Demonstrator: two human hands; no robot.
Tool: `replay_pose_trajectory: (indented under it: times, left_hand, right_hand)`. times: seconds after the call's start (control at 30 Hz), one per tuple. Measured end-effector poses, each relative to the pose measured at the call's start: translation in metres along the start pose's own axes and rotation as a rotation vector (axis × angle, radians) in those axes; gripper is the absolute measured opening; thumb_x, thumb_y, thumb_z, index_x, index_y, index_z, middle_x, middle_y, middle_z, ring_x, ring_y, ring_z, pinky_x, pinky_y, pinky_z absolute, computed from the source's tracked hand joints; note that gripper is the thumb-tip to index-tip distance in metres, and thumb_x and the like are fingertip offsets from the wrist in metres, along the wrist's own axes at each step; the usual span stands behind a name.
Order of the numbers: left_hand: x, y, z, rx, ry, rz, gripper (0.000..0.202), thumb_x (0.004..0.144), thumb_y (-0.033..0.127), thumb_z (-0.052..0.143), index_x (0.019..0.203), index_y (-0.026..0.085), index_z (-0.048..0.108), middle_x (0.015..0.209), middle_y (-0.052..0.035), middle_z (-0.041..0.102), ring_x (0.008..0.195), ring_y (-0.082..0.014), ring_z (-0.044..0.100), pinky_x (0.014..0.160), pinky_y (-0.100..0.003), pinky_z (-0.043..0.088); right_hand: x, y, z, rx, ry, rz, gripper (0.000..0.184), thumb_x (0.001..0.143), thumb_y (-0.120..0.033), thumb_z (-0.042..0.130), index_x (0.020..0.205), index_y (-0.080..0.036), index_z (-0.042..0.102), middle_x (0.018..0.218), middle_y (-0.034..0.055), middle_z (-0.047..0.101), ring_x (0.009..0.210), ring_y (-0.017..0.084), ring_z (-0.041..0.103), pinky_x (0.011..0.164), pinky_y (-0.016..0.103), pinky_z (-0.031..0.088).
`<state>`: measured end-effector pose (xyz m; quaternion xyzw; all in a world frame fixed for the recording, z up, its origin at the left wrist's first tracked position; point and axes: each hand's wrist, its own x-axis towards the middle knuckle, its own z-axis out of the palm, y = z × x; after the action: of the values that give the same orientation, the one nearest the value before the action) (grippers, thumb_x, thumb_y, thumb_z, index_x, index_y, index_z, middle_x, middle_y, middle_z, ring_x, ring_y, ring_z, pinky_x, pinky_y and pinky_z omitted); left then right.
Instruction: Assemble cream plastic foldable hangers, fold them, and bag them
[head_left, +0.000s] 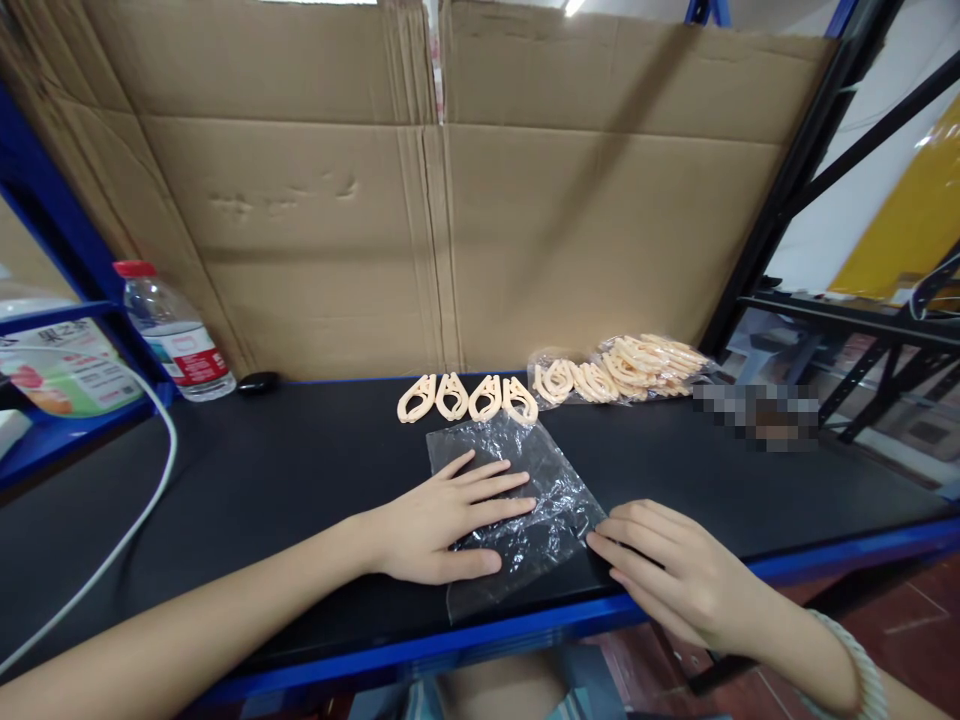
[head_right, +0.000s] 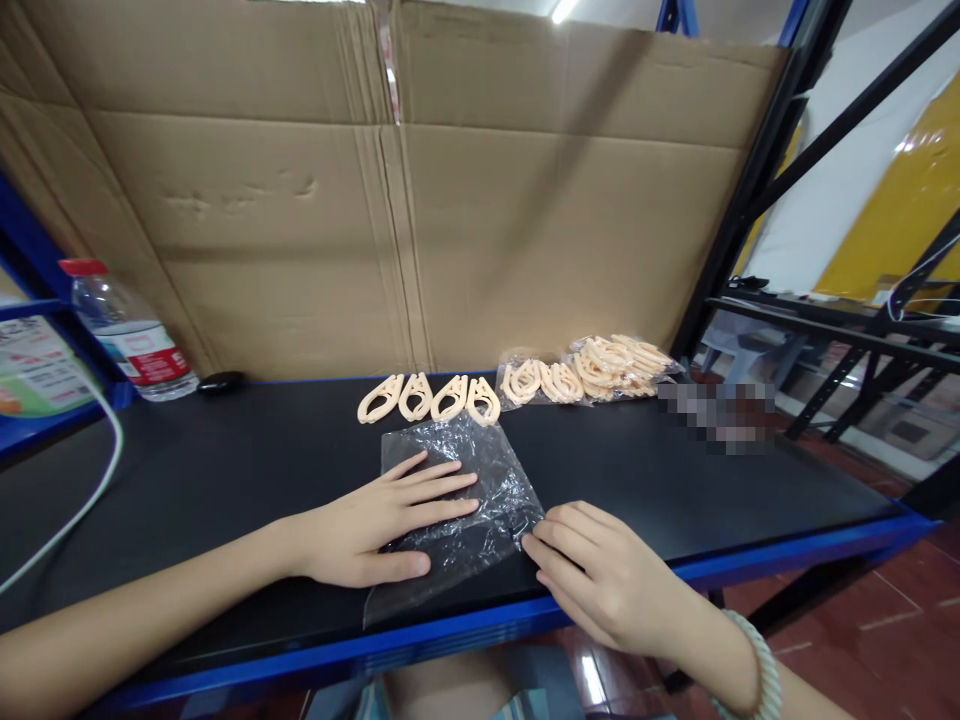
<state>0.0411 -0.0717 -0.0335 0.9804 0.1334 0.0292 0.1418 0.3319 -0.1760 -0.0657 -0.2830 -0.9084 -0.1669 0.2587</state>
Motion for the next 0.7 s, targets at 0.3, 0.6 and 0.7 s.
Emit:
replay_pose_trajectory:
  times: [0.3, 0.6, 0.7]
  left_hand:
    - [-0.002, 0.007, -0.005, 0.038, 0.118, 0.039, 0.057, 0.091, 0.033, 0.054, 0.146, 0.031, 0.037, 0.139, -0.0092, 0.049, 0.128, -0.0309, 0.044, 0.114, -0.055, 0.024]
    - [-0.005, 0.014, 0.003, 0.007, 0.124, -0.090, 0.053, 0.088, 0.022, 0.052, 0.139, 0.029, 0.043, 0.141, -0.0079, 0.047, 0.131, -0.0294, 0.042, 0.115, -0.060, 0.017]
    - [-0.007, 0.014, 0.004, -0.013, 0.131, -0.087, 0.052, 0.089, 0.022, 0.051, 0.140, 0.029, 0.042, 0.143, -0.0079, 0.046, 0.134, -0.0292, 0.040, 0.116, -0.060, 0.016]
  right_hand:
    - [0.007, 0.004, -0.008, 0.131, -0.013, -0.002, 0.023, 0.089, -0.013, 0.050, 0.108, -0.010, 0.063, 0.093, 0.0131, 0.066, 0.086, 0.022, 0.059, 0.076, 0.040, 0.052]
    - [0.084, 0.110, 0.021, 0.064, -0.119, 0.082, 0.029, 0.091, -0.008, 0.045, 0.114, -0.013, 0.062, 0.105, 0.0120, 0.065, 0.101, 0.022, 0.056, 0.090, 0.042, 0.048]
    - [0.114, 0.155, 0.053, 0.014, -0.276, 0.084, 0.036, 0.086, -0.001, 0.046, 0.117, -0.013, 0.061, 0.119, 0.0154, 0.061, 0.112, 0.025, 0.053, 0.097, 0.046, 0.044]
